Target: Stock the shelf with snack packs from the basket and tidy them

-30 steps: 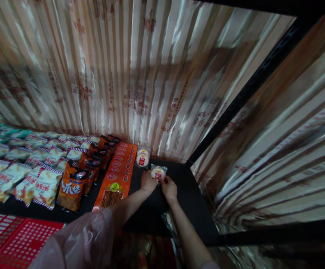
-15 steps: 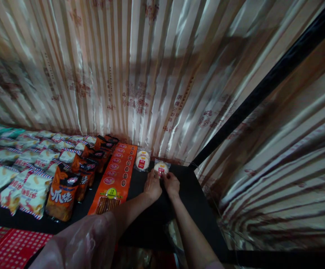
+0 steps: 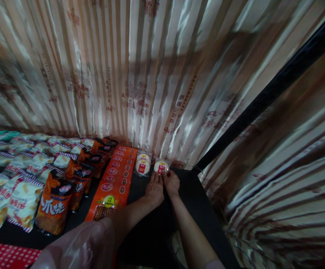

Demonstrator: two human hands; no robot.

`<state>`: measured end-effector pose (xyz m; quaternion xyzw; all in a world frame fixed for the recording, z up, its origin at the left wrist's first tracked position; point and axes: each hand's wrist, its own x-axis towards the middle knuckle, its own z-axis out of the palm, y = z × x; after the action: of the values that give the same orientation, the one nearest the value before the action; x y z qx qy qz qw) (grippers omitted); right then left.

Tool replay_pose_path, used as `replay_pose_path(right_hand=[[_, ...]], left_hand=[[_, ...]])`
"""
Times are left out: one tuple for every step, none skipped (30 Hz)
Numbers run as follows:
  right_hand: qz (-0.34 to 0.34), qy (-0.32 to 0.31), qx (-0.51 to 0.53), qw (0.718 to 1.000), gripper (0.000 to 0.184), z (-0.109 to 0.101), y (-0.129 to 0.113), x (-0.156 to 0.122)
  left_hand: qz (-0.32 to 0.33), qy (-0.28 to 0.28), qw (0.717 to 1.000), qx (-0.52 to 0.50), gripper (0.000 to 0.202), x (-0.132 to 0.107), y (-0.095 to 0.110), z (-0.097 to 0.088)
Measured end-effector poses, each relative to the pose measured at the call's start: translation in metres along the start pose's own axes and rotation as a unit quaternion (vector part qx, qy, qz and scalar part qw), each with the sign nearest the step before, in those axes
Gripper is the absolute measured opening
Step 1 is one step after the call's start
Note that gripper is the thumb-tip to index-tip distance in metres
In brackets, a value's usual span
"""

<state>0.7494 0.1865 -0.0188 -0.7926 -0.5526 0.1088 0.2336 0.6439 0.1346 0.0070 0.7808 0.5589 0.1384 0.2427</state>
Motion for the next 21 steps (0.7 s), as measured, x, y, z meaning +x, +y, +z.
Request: replay_pose_path(right_hand=[[-0.003,0.002,0.000,1.000,0.034,0.001,0.000,0.001],[-0.006,0.006,0.000,1.000,0.034,0.002,-0.001,0.003],[-0.008,0.009,-0.001,1.000,0.034,0.003,-0.001,0.004],[-0.010,0.010,0.000,1.000,0.034,0.003,-0.001,0.005],[-0.011,0.010,0.001,1.000,0.034,0.004,-0.002,0.006],[-0.011,0.010,0.002,1.000,0.034,0.004,-0.002,0.007],[-0.012,0.010,0.005,1.000,0.034,0.004,-0.003,0.008],[-0.014,0.010,0.006,1.000,0.033,0.004,-0.004,0.009],[-0.017,0.010,0.007,1.000,0.032,0.004,-0.005,0.010],[-0.018,0.010,0.007,1.000,0.032,0.004,-0.006,0.011],[-0.018,0.008,0.004,1.000,0.032,0.004,-0.007,0.012],[-0.018,0.005,0.001,1.000,0.032,0.004,-0.009,0.013],[-0.015,0.003,-0.002,1.000,0.032,0.004,-0.010,0.014],[-0.013,0.002,-0.005,1.000,0.032,0.004,-0.011,0.014],[-0.013,0.003,-0.007,1.000,0.031,0.004,-0.012,0.015],[-0.014,0.003,-0.008,1.000,0.031,0.004,-0.013,0.016],[-0.016,0.004,-0.009,1.000,0.031,0.004,-0.014,0.016],[-0.019,0.005,-0.010,1.000,0.031,0.004,-0.015,0.016],[-0.022,0.004,-0.011,1.000,0.032,0.004,-0.015,0.017],[-0.025,0.002,-0.013,1.000,0.032,0.004,-0.016,0.017],[-0.027,0.000,-0.016,1.000,0.032,0.004,-0.016,0.017]], left_hand=[[0.002,-0.004,1.000,0.003,0.063,0.001,0.000,0.000],[0.003,-0.006,1.000,0.004,0.063,0.003,0.000,-0.001],[0.002,-0.007,1.000,0.003,0.063,0.004,-0.001,-0.001],[0.001,-0.005,1.000,0.002,0.062,0.005,-0.001,-0.002],[0.002,-0.003,1.000,-0.001,0.062,0.006,-0.001,-0.003],[0.002,0.000,1.000,-0.005,0.062,0.007,-0.001,-0.003],[0.000,0.002,1.000,-0.009,0.062,0.008,-0.002,-0.004],[-0.001,0.003,1.000,-0.012,0.062,0.008,-0.002,-0.004],[-0.002,0.003,1.000,-0.014,0.062,0.009,-0.002,-0.004],[-0.004,0.002,1.000,-0.015,0.062,0.009,-0.002,-0.004],[-0.007,0.003,1.000,-0.015,0.062,0.009,-0.002,-0.004],[-0.009,0.004,1.000,-0.015,0.062,0.009,-0.002,-0.005],[-0.011,0.005,1.000,-0.015,0.063,0.010,-0.002,-0.005],[-0.012,0.006,1.000,-0.016,0.063,0.010,-0.002,-0.005],[-0.015,0.007,1.000,-0.016,0.063,0.010,-0.003,-0.005],[-0.018,0.008,1.000,-0.017,0.063,0.011,-0.003,-0.005],[-0.021,0.009,1.000,-0.017,0.063,0.011,-0.003,-0.004],[-0.021,0.009,1.000,-0.019,0.063,0.012,-0.004,-0.004],[-0.020,0.009,1.000,-0.022,0.063,0.012,-0.004,-0.004],[-0.017,0.010,0.999,-0.026,0.064,0.013,-0.004,-0.004],[-0.015,0.010,0.999,-0.029,0.064,0.013,-0.005,-0.004]])
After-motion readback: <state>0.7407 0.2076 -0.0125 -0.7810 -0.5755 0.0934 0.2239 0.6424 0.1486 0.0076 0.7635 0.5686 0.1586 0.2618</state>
